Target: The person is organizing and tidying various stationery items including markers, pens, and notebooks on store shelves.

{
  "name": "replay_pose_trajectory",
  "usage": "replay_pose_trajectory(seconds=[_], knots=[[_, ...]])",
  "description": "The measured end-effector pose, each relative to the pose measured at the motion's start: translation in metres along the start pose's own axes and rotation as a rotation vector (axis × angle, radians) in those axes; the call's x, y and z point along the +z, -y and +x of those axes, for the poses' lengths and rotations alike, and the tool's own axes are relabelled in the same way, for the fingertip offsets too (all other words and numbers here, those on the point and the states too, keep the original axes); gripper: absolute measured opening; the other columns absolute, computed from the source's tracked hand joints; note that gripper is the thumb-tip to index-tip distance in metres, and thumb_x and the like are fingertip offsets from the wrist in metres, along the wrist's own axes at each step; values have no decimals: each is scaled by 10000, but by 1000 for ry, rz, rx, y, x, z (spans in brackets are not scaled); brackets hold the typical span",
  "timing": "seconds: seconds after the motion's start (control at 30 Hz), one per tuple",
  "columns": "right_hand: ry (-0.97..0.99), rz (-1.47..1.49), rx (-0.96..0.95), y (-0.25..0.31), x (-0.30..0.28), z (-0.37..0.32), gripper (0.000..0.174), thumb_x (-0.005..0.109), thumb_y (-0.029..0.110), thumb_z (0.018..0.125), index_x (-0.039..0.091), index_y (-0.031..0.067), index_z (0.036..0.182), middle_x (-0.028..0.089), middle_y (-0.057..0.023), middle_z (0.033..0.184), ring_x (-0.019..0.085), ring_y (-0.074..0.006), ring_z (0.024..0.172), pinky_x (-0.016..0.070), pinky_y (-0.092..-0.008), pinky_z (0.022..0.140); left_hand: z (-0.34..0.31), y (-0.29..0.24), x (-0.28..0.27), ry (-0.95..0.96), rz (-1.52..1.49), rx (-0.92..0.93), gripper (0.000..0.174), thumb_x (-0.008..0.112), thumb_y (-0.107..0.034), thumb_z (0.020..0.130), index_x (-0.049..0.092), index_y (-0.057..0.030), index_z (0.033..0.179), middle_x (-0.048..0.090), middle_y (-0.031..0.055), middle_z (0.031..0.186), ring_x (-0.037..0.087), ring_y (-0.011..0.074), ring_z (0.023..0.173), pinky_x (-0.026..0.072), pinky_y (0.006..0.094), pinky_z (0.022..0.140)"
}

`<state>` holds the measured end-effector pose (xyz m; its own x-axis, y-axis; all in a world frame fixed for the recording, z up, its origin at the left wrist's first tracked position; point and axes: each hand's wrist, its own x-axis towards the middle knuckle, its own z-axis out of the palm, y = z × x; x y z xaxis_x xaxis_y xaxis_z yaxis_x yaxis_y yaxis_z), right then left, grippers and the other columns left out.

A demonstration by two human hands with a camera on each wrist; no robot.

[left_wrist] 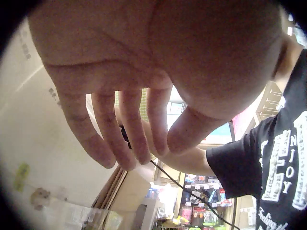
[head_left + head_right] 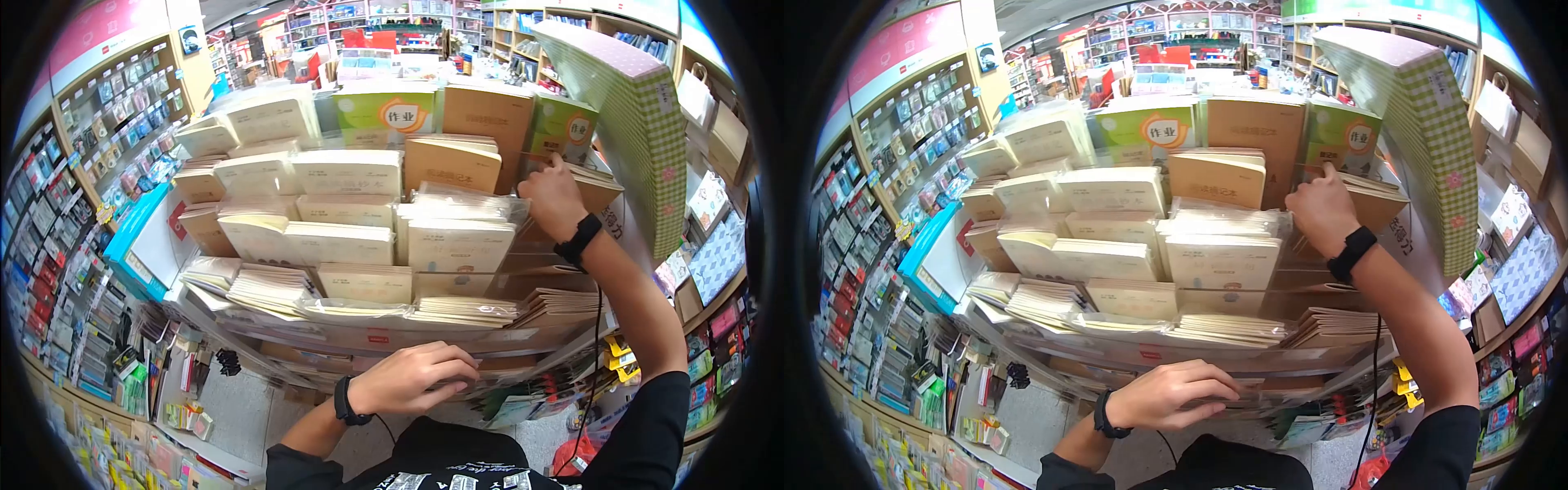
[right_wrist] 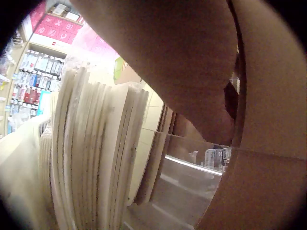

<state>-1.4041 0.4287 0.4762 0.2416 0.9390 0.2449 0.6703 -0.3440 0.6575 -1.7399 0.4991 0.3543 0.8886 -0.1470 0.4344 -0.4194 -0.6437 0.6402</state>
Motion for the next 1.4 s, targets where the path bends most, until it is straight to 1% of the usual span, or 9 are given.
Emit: replay_pose_trajectory(seconds=[0.33,0.47,0.6,0.77,0.9,0.97,1.17,1.27,1.4], knots=[[137,-57,-34,-10,6,0,249,603,215,969,850,213,998,819,-74,1017,730,-272,1200,345,-585,1241,-31,-28,-29,-255,161,-37,267,822,-49,911,782,-81,1174,764,68,1224,728,279,1087,605,394,943],[-12,-19,-39,-24,15,-15,231,632,206,919,854,154,960,807,-106,980,668,-283,1291,258,-617,1324,-43,-37,-45,-456,433,-62,302,833,-70,896,783,-85,1194,760,76,1237,723,284,1126,596,410,977],[-261,92,-41,-24,-1,-43,182,669,137,889,825,51,921,771,-113,961,679,-331,1168,349,-524,1315,-46,-23,-46,-543,678,-151,382,828,-93,897,761,-83,1273,728,82,1310,679,288,1222,547,423,1042],[-490,449,160,-14,-44,-88,107,749,106,900,757,11,852,740,-105,977,664,-330,1097,530,-451,1097,-17,-9,-48,-432,895,-133,485,809,-278,950,711,-77,1380,702,62,1401,636,262,1314,511,417,1066],[-356,445,268,-5,-73,-117,105,750,115,916,761,26,862,742,-96,973,676,-325,1074,542,-452,980,11,7,-55,-264,914,-90,650,736,-511,992,660,-62,1455,680,74,1476,616,261,1368,484,423,1113],[-413,495,168,-1,-74,-135,88,760,116,906,760,41,860,749,-98,956,697,-327,1004,552,-449,904,23,21,-53,-215,953,-30,758,650,-684,988,705,-43,1389,704,92,1440,618,281,1372,478,443,1123],[-260,919,151,29,-73,-190,87,783,120,893,761,61,832,764,-90,873,726,-310,851,574,-433,778,30,44,-65,-133,939,-56,814,614,-775,958,780,-4,1157,759,122,1300,671,311,1230,504,469,1023],[-269,1124,111,69,-56,-189,139,797,147,903,742,63,807,753,-84,847,731,-292,795,582,-422,725,-17,30,-104,-150,1025,-186,795,704,-721,902,747,16,1196,741,163,1281,658,386,1220,480,512,1032],[-328,1229,279,106,-38,-214,184,777,160,935,707,55,801,697,-89,796,696,-296,759,568,-428,686,-32,58,-155,-148,986,-206,849,542,-734,985,720,59,1234,704,225,1313,620,464,1174,441,558,1044]])
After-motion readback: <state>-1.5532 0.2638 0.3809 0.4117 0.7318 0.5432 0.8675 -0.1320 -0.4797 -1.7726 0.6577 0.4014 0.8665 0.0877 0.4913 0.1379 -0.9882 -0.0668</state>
